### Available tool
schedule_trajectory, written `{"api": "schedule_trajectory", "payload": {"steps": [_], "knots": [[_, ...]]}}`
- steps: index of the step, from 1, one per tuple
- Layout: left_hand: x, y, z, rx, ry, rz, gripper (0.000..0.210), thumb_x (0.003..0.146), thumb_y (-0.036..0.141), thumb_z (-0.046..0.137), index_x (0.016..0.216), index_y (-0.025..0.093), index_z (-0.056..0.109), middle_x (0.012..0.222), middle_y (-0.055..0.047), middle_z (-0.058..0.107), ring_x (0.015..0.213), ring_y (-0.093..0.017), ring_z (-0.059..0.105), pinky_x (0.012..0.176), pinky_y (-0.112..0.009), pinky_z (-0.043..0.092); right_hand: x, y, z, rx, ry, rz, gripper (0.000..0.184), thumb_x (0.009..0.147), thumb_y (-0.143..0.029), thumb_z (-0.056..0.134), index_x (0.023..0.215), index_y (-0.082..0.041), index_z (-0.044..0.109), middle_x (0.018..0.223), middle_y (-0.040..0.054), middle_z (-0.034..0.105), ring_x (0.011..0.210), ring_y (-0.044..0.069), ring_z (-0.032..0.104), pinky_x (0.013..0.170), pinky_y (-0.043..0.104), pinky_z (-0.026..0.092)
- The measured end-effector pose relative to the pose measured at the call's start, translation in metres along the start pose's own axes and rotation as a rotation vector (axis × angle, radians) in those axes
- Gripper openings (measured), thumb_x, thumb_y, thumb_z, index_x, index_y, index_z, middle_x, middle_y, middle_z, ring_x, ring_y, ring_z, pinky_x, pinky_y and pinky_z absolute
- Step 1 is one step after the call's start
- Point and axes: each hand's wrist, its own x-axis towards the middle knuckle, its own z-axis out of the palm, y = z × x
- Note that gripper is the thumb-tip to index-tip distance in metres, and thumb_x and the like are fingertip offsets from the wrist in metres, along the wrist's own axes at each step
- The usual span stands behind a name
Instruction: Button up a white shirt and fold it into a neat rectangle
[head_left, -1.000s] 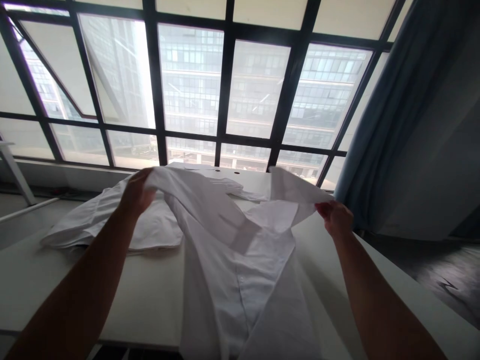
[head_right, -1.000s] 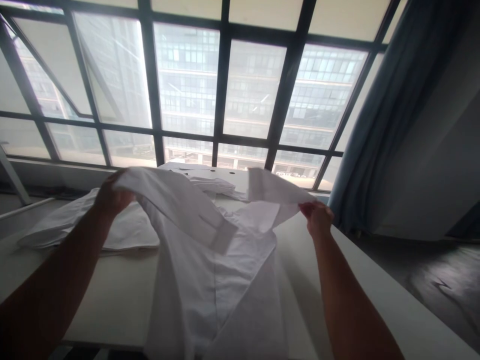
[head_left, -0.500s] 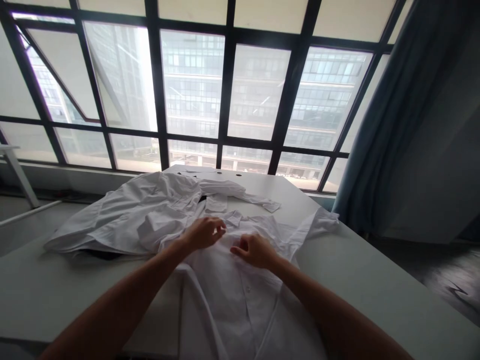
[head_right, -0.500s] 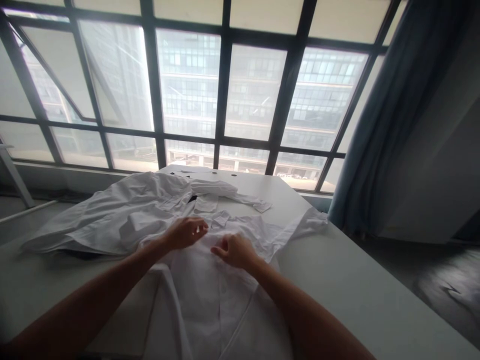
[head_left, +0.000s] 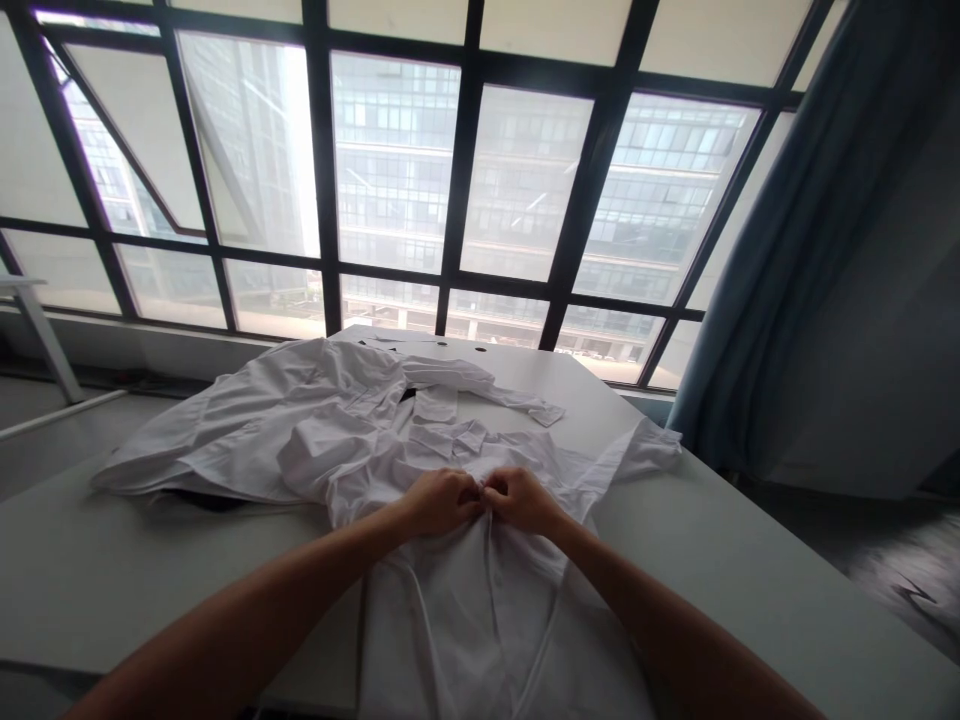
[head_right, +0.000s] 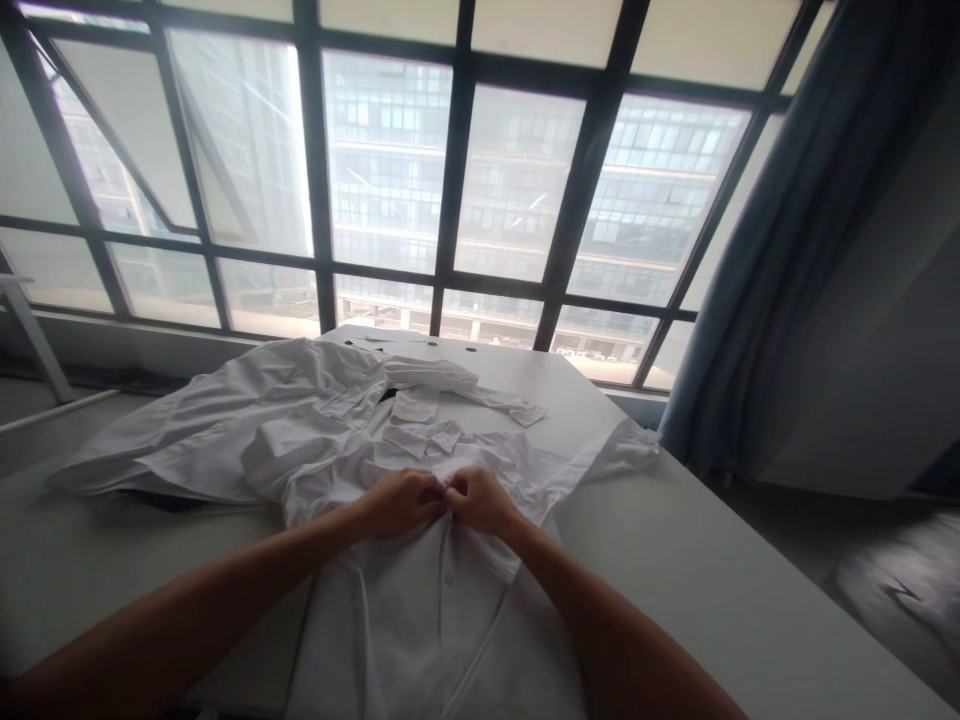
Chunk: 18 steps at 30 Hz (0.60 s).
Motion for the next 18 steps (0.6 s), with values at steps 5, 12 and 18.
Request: {"api": "schedule_trajectory", "payload": {"steps": [5, 12, 18], "knots": [[0.001, 0.001, 0.005, -0.082, 0.039, -0.088, 0.021, 0.083, 0.029, 0.059, 0.087, 0.017, 0.076, 0.08, -0.004, 0.074, 0.073, -0.019, 0.065, 0.065, -0.025, 0.042, 0.003, 0.01, -0.003, 0.171, -0.127, 0.122, 0.011, 0.072, -0.018, 0.056, 0.063, -0.017, 0.063, 0.049, -0.0013, 0.059, 0.043, 0.012, 0.055, 0.04, 0.02, 0.038], [0.0, 0.005, 0.004, -0.063, 0.007, -0.141, 0.02, 0.079, 0.025, 0.06, 0.089, 0.017, 0.075, 0.079, -0.003, 0.073, 0.072, -0.017, 0.063, 0.065, -0.025, 0.042, 0.002, 0.013, -0.005, 0.183, -0.217, 0.159, 0.015, 0.072, -0.018, 0.056, 0.057, -0.017, 0.057, 0.049, -0.003, 0.057, 0.039, 0.009, 0.051, 0.036, 0.017, 0.035], [-0.001, 0.002, 0.003, -0.164, 0.003, -0.087, 0.017, 0.08, 0.022, 0.059, 0.09, 0.017, 0.072, 0.077, -0.002, 0.069, 0.067, -0.015, 0.059, 0.062, -0.023, 0.041, 0.001, 0.014, -0.005, 0.117, -0.218, 0.099, 0.013, 0.074, -0.021, 0.052, 0.064, -0.018, 0.059, 0.051, -0.0039, 0.054, 0.041, 0.01, 0.05, 0.04, 0.019, 0.033]]}}
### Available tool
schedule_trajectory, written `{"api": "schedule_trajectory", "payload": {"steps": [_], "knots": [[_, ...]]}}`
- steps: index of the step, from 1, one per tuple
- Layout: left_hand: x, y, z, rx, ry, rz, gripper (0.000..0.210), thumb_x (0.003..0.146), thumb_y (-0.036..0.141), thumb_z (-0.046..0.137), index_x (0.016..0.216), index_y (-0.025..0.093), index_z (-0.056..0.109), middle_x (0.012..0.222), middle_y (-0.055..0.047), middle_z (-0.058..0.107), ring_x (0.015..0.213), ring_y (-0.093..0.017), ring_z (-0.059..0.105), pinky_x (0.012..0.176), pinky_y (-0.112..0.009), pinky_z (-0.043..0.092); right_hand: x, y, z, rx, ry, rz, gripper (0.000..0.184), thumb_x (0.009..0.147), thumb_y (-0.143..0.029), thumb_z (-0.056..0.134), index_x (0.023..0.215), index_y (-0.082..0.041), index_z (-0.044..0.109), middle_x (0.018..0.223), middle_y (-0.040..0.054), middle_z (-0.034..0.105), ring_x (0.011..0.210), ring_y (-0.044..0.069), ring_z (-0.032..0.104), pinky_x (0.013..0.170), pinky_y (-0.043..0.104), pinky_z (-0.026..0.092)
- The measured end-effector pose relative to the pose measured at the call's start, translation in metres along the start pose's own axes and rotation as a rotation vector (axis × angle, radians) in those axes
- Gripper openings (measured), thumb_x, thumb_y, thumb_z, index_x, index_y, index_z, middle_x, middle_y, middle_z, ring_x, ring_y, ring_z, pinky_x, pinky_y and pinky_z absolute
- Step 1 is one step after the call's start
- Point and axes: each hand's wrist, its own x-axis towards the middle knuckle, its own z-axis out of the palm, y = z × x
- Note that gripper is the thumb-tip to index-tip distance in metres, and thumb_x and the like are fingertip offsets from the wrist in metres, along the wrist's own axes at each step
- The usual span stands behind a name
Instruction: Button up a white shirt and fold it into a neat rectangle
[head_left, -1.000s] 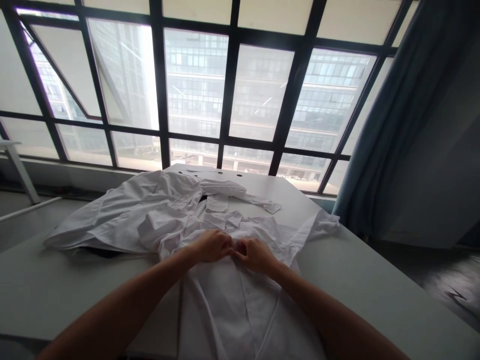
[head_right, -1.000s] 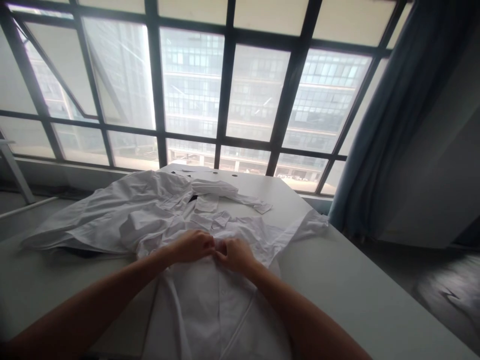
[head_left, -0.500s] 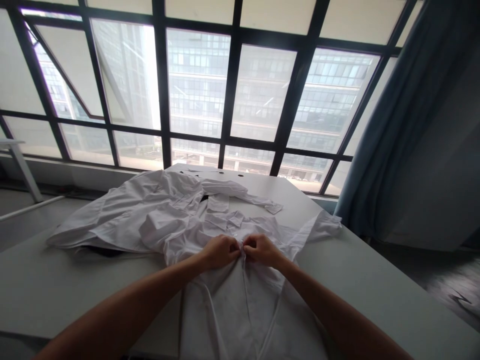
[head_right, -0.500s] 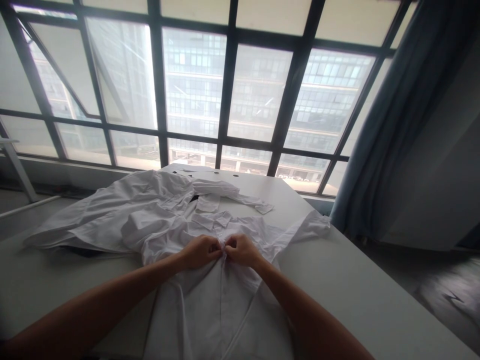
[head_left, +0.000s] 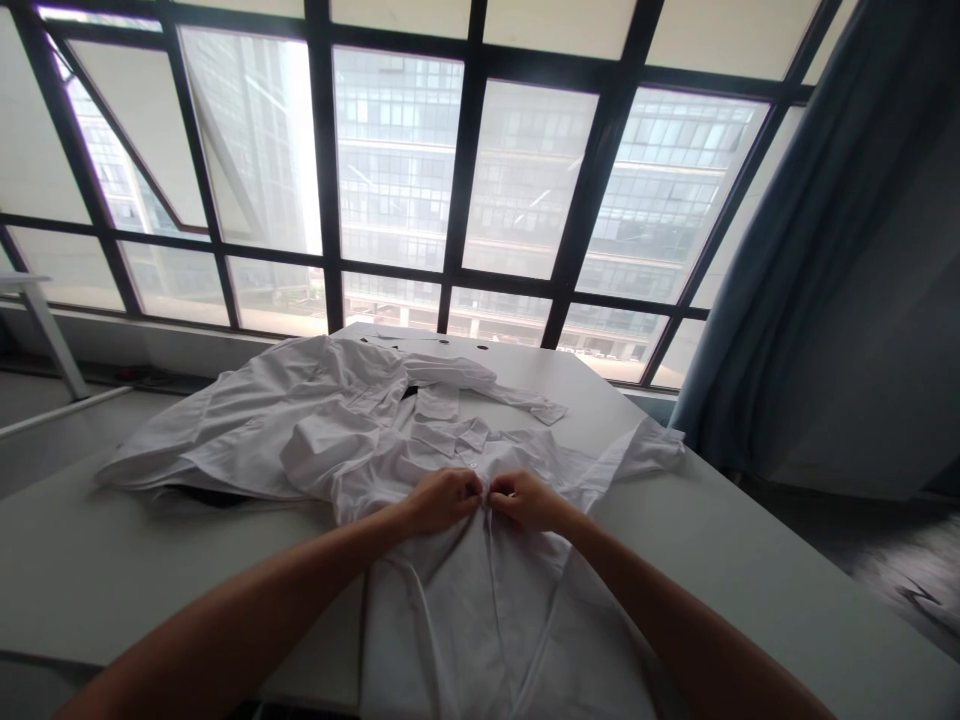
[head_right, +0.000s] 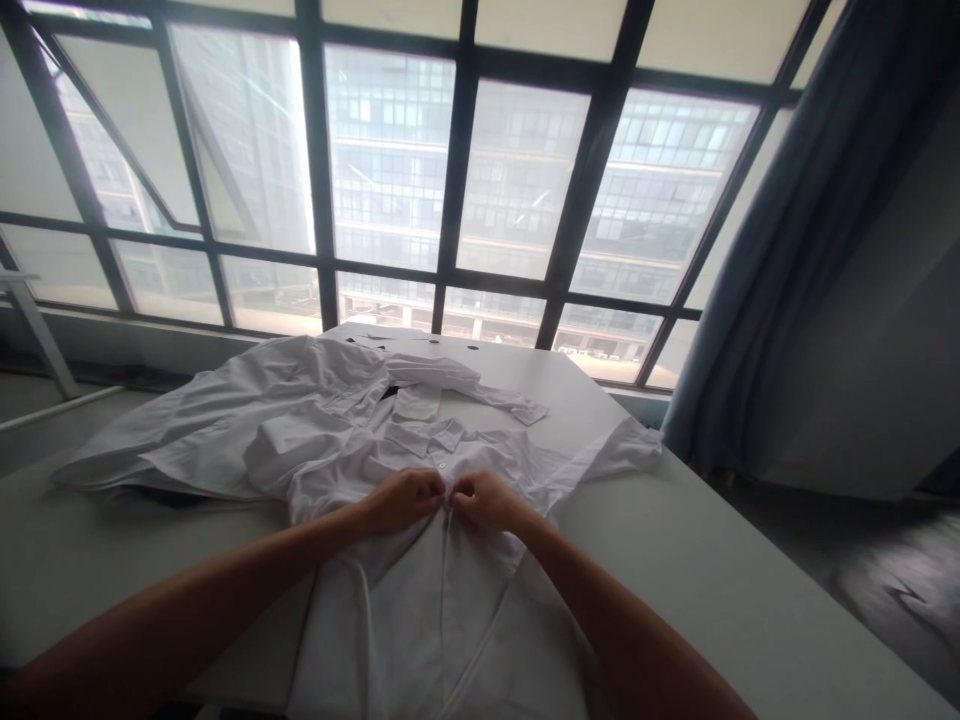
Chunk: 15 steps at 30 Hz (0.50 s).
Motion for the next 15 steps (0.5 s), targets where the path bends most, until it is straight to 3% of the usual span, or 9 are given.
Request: {"api": "schedule_trajectory", "payload": {"steps": [6, 10, 12, 15], "knots": [[0.001, -0.01, -0.002, -0.085, -0.023, 0.106, 0.017, 0.081, 0.023, 0.059, 0.089, 0.015, 0.071, 0.075, -0.001, 0.067, 0.065, -0.012, 0.057, 0.06, -0.021, 0.04, -0.002, -0.003, -0.005, -0.36, 0.155, -0.124, 0.016, 0.07, -0.019, 0.057, 0.055, -0.016, 0.061, 0.05, -0.0025, 0.05, 0.053, 0.01, 0.046, 0.05, 0.023, 0.029], [0.001, -0.012, -0.013, 0.025, -0.138, 0.134, 0.012, 0.075, 0.018, 0.063, 0.082, 0.016, 0.072, 0.07, 0.0, 0.067, 0.062, -0.012, 0.056, 0.058, -0.021, 0.038, -0.011, -0.004, -0.029, -0.585, 0.115, 0.165, 0.021, 0.068, -0.025, 0.065, 0.049, -0.018, 0.06, 0.047, -0.0005, 0.051, 0.052, 0.012, 0.047, 0.052, 0.025, 0.029], [0.0, -0.01, -0.017, 0.093, -0.178, 0.15, 0.011, 0.073, 0.018, 0.065, 0.081, 0.017, 0.073, 0.072, 0.0, 0.068, 0.063, -0.012, 0.056, 0.058, -0.021, 0.037, -0.017, -0.006, -0.036, -0.646, 0.116, 0.228, 0.015, 0.069, -0.027, 0.067, 0.057, -0.019, 0.064, 0.055, 0.002, 0.058, 0.056, 0.014, 0.052, 0.054, 0.025, 0.031], [0.0, -0.005, -0.017, 0.145, -0.199, 0.199, 0.01, 0.075, 0.02, 0.066, 0.082, 0.018, 0.073, 0.074, 0.0, 0.069, 0.065, -0.012, 0.056, 0.059, -0.021, 0.037, -0.017, -0.014, -0.03, -0.647, 0.342, 0.033, 0.012, 0.076, -0.025, 0.063, 0.083, -0.019, 0.07, 0.081, 0.0059, 0.07, 0.072, 0.017, 0.06, 0.063, 0.025, 0.037]]}}
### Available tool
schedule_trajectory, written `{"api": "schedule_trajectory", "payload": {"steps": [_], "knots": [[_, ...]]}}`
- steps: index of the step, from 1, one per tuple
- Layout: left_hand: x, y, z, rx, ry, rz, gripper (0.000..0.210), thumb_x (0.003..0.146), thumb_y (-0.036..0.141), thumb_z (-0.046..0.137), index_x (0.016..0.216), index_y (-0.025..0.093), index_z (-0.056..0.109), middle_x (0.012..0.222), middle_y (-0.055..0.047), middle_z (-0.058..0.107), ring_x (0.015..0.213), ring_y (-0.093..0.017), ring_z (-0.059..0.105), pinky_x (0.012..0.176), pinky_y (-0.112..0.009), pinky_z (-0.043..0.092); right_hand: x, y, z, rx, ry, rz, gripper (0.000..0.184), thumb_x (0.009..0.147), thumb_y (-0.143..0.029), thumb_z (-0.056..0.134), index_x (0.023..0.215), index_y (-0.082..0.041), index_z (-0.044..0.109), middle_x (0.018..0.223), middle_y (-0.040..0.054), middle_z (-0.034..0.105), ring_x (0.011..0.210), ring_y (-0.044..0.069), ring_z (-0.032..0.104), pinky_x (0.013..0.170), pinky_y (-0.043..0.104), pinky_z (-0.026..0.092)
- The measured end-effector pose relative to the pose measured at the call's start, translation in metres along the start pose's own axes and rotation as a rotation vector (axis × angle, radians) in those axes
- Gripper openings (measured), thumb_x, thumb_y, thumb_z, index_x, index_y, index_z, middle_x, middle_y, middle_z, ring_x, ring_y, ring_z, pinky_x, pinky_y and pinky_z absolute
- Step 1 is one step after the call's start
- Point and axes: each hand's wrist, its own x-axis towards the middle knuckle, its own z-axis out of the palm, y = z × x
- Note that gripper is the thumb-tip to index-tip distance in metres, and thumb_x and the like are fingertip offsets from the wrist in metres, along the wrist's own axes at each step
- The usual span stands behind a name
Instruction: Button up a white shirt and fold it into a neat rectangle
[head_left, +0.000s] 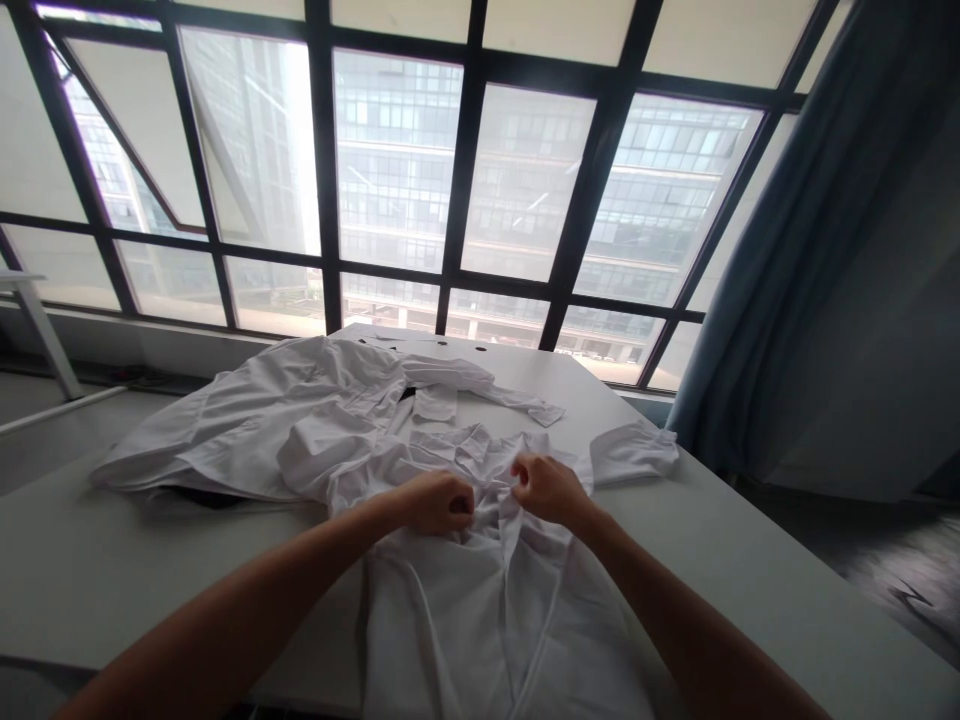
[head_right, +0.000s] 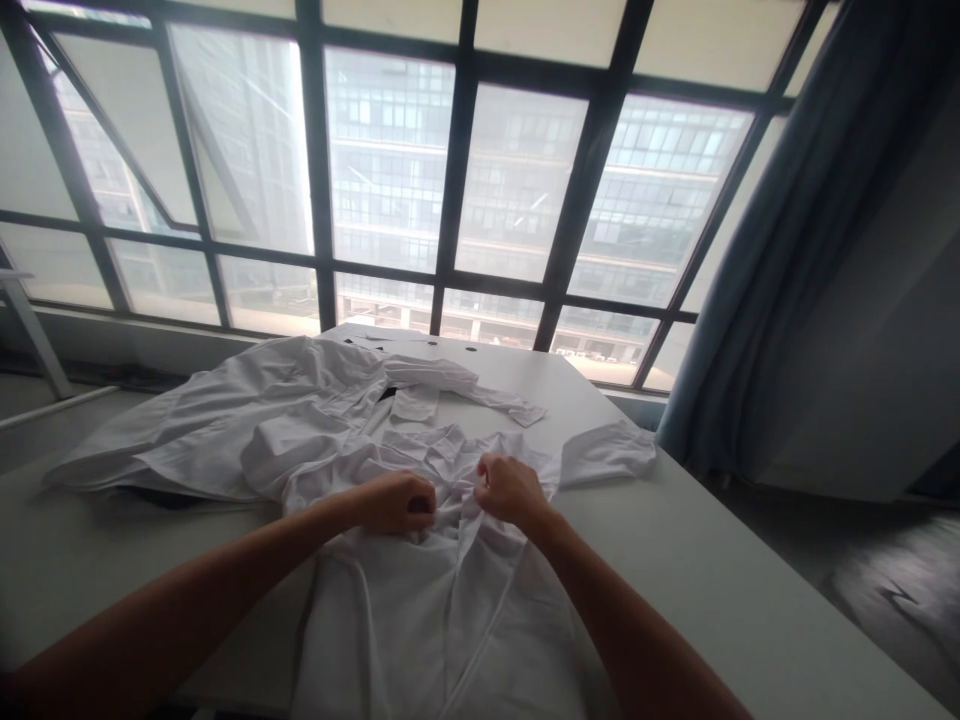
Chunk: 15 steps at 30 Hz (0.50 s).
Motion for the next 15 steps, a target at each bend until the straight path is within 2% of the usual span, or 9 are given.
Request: {"api": "schedule_trajectory", "payload": {"steps": [2, 5, 7, 11, 13, 15], "knots": [[0.001, 0.004, 0.001, 0.025, 0.003, 0.048, 0.009, 0.077, 0.023, 0.066, 0.08, 0.018, 0.072, 0.073, 0.0, 0.069, 0.064, -0.013, 0.056, 0.06, -0.022, 0.037, 0.001, -0.011, 0.009, 0.064, 0.15, -0.104, 0.019, 0.081, -0.027, 0.06, 0.095, -0.019, 0.069, 0.097, 0.0079, 0.07, 0.081, 0.018, 0.061, 0.069, 0.025, 0.039], [0.003, 0.007, 0.003, 0.015, 0.026, 0.058, 0.019, 0.085, 0.032, 0.06, 0.079, 0.018, 0.072, 0.07, -0.002, 0.068, 0.062, -0.014, 0.056, 0.061, -0.024, 0.039, 0.007, -0.023, 0.028, 0.111, 0.086, -0.171, 0.019, 0.083, -0.031, 0.061, 0.091, -0.017, 0.071, 0.095, 0.0086, 0.071, 0.081, 0.018, 0.062, 0.068, 0.025, 0.04], [0.004, 0.006, 0.004, -0.009, 0.087, -0.044, 0.026, 0.09, 0.035, 0.054, 0.082, 0.019, 0.072, 0.068, -0.003, 0.068, 0.062, -0.015, 0.058, 0.062, -0.024, 0.04, 0.012, -0.023, 0.038, 0.149, 0.055, -0.15, 0.017, 0.083, -0.028, 0.059, 0.083, -0.016, 0.071, 0.085, 0.0073, 0.071, 0.074, 0.016, 0.061, 0.065, 0.024, 0.039], [0.008, -0.001, 0.006, -0.062, 0.25, -0.325, 0.03, 0.089, 0.042, 0.054, 0.091, 0.018, 0.073, 0.068, -0.003, 0.069, 0.065, -0.017, 0.062, 0.062, -0.025, 0.041, 0.015, -0.017, 0.045, 0.441, 0.129, -0.109, 0.024, 0.085, -0.026, 0.054, 0.073, -0.014, 0.072, 0.068, 0.0041, 0.069, 0.062, 0.014, 0.058, 0.059, 0.023, 0.038], [0.011, -0.005, 0.009, -0.103, 0.286, -0.374, 0.035, 0.087, 0.048, 0.056, 0.095, 0.019, 0.074, 0.074, -0.003, 0.071, 0.067, -0.018, 0.063, 0.061, -0.025, 0.041, 0.014, -0.014, 0.046, 0.594, 0.108, -0.118, 0.028, 0.085, -0.03, 0.054, 0.07, -0.013, 0.072, 0.064, 0.0034, 0.068, 0.06, 0.014, 0.058, 0.056, 0.023, 0.038], [0.014, -0.008, 0.013, -0.157, 0.292, -0.364, 0.036, 0.087, 0.05, 0.056, 0.096, 0.02, 0.075, 0.078, -0.003, 0.072, 0.069, -0.018, 0.064, 0.061, -0.025, 0.041, 0.015, -0.011, 0.049, 0.705, 0.066, -0.13, 0.031, 0.084, -0.034, 0.056, 0.071, -0.013, 0.074, 0.065, 0.0034, 0.069, 0.061, 0.015, 0.059, 0.056, 0.023, 0.039]]}}
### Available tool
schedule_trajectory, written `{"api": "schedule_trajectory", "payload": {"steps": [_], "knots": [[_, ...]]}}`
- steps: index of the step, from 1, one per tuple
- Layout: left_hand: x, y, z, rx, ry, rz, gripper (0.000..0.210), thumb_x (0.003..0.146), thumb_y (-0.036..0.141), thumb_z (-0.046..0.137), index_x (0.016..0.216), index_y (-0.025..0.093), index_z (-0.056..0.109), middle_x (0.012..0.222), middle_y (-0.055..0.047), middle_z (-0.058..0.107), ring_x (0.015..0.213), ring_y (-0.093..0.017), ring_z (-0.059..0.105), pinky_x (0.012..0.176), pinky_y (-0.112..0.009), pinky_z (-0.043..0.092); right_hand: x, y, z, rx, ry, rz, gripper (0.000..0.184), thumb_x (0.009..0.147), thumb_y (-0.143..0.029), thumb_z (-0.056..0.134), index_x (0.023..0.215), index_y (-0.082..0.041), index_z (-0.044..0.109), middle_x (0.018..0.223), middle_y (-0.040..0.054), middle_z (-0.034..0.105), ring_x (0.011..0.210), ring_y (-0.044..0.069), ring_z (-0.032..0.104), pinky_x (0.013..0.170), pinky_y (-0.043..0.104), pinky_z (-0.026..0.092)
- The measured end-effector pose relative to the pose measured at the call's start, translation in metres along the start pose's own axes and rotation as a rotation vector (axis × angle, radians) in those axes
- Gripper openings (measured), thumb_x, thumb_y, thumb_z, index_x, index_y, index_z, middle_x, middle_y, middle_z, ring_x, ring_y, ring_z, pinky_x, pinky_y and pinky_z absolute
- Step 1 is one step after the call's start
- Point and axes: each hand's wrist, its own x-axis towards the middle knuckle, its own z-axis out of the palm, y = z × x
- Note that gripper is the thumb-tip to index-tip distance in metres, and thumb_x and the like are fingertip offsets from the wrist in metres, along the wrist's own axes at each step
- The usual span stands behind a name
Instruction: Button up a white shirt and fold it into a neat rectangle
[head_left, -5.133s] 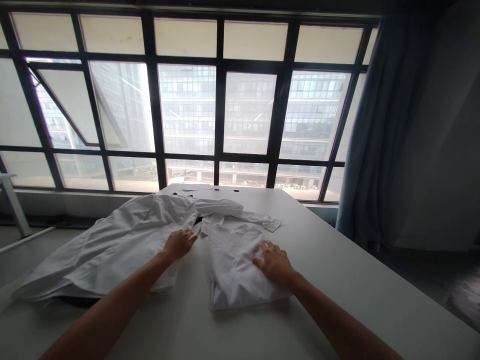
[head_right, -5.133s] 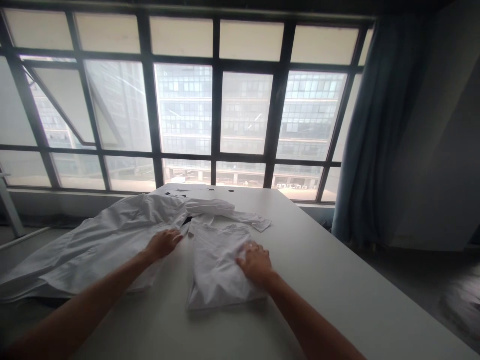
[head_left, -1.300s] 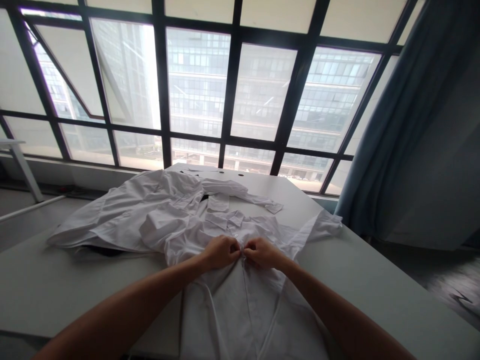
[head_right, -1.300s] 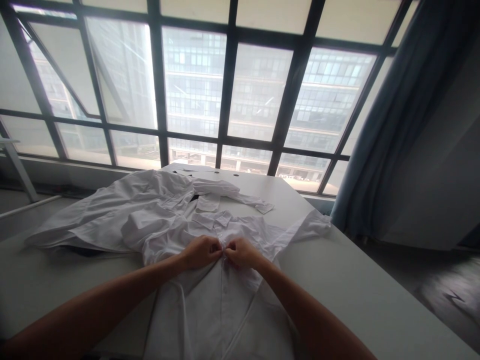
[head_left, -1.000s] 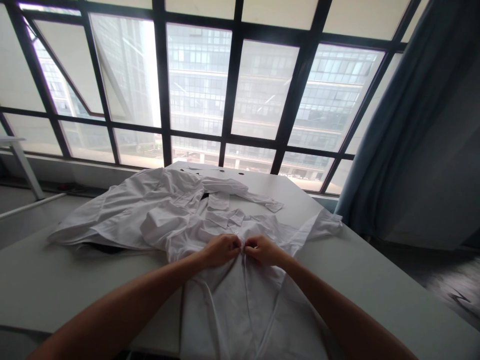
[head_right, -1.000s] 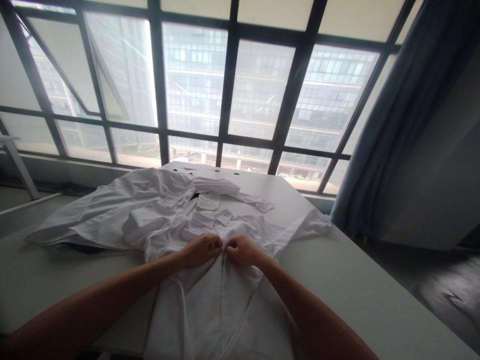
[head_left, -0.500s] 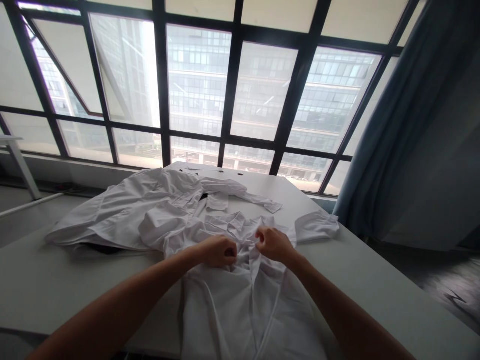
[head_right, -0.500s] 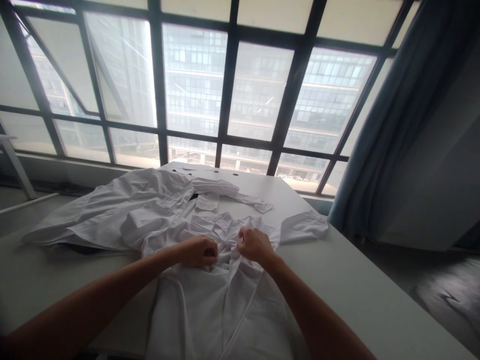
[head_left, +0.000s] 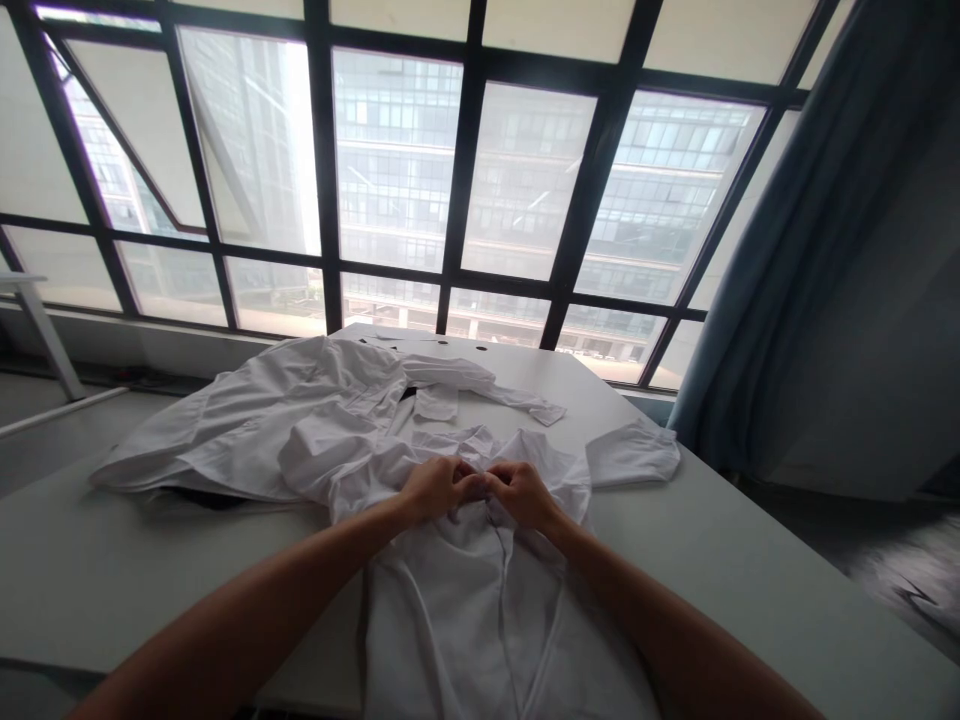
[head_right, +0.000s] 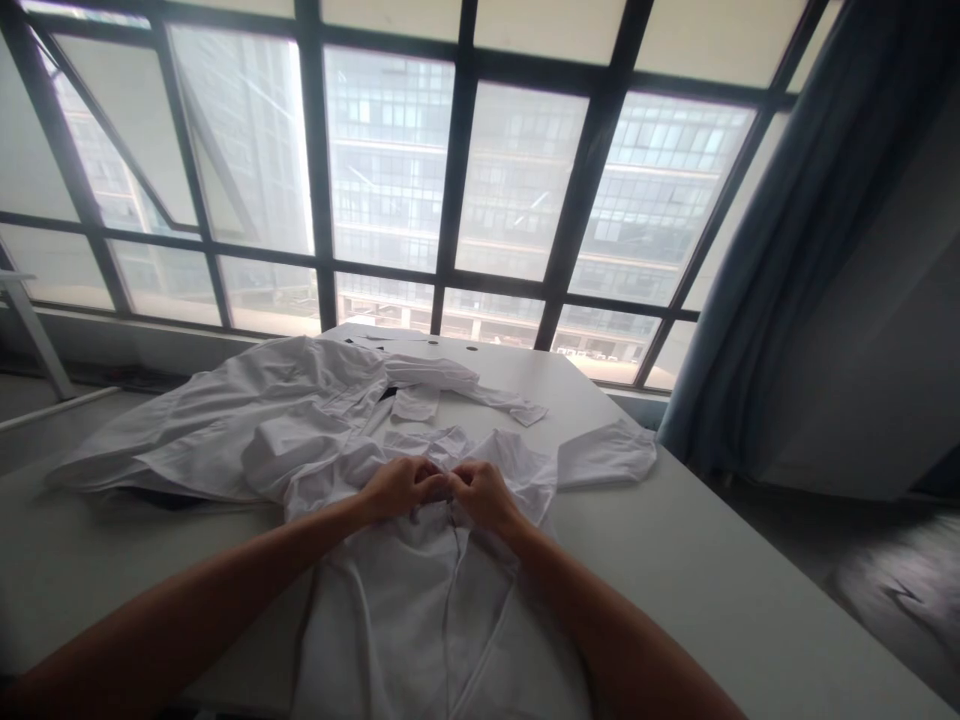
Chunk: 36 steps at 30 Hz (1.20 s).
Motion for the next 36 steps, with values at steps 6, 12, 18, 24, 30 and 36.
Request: {"api": "schedule_trajectory", "payload": {"steps": [6, 12, 18, 24, 30, 36], "knots": [[0.001, 0.001, 0.008, -0.01, 0.032, 0.014, 0.026, 0.088, 0.039, 0.057, 0.091, 0.019, 0.073, 0.075, -0.002, 0.069, 0.067, -0.016, 0.062, 0.061, -0.024, 0.043, 0.002, 0.001, 0.002, -0.015, -0.03, 0.032, 0.027, 0.081, -0.031, 0.056, 0.072, -0.014, 0.074, 0.069, 0.004, 0.071, 0.064, 0.016, 0.062, 0.058, 0.023, 0.041], [0.0, 0.003, 0.009, 0.076, 0.04, 0.065, 0.018, 0.087, 0.03, 0.059, 0.09, 0.019, 0.073, 0.077, -0.002, 0.07, 0.073, -0.017, 0.065, 0.067, -0.024, 0.045, 0.0, -0.01, 0.003, -0.239, 0.09, 0.03, 0.014, 0.075, -0.02, 0.06, 0.069, -0.015, 0.071, 0.071, 0.0042, 0.07, 0.066, 0.016, 0.061, 0.062, 0.024, 0.041], [0.0, 0.0, 0.011, 0.102, 0.061, 0.109, 0.015, 0.087, 0.026, 0.057, 0.088, 0.02, 0.071, 0.073, -0.001, 0.067, 0.072, -0.017, 0.065, 0.065, -0.022, 0.043, 0.004, 0.006, 0.004, -0.067, 0.028, 0.039, 0.016, 0.075, -0.019, 0.057, 0.07, -0.015, 0.071, 0.067, 0.0022, 0.069, 0.063, 0.015, 0.06, 0.061, 0.023, 0.042], [-0.001, -0.001, 0.009, 0.056, 0.042, 0.164, 0.014, 0.089, 0.024, 0.055, 0.086, 0.02, 0.068, 0.074, 0.0, 0.066, 0.07, -0.014, 0.062, 0.064, -0.021, 0.041, 0.005, 0.012, 0.003, -0.051, -0.038, -0.032, 0.018, 0.077, -0.016, 0.054, 0.07, -0.015, 0.071, 0.071, 0.0018, 0.069, 0.071, 0.015, 0.061, 0.067, 0.023, 0.044], [0.002, -0.008, 0.011, 0.039, -0.002, 0.184, 0.015, 0.089, 0.025, 0.055, 0.082, 0.019, 0.066, 0.068, 0.002, 0.062, 0.066, -0.013, 0.059, 0.062, -0.02, 0.039, 0.001, -0.004, 0.0, -0.466, -0.037, -0.104, 0.02, 0.082, -0.016, 0.055, 0.077, -0.017, 0.074, 0.082, 0.0045, 0.069, 0.082, 0.017, 0.061, 0.079, 0.026, 0.042], [0.004, -0.009, 0.012, 0.078, -0.017, 0.182, 0.019, 0.09, 0.027, 0.051, 0.082, 0.02, 0.067, 0.067, 0.001, 0.064, 0.065, -0.013, 0.059, 0.062, -0.021, 0.039, -0.003, -0.017, -0.006, -0.721, -0.064, -0.129, 0.017, 0.086, -0.02, 0.058, 0.081, -0.019, 0.074, 0.088, 0.0062, 0.071, 0.091, 0.018, 0.062, 0.085, 0.029, 0.038]]}}
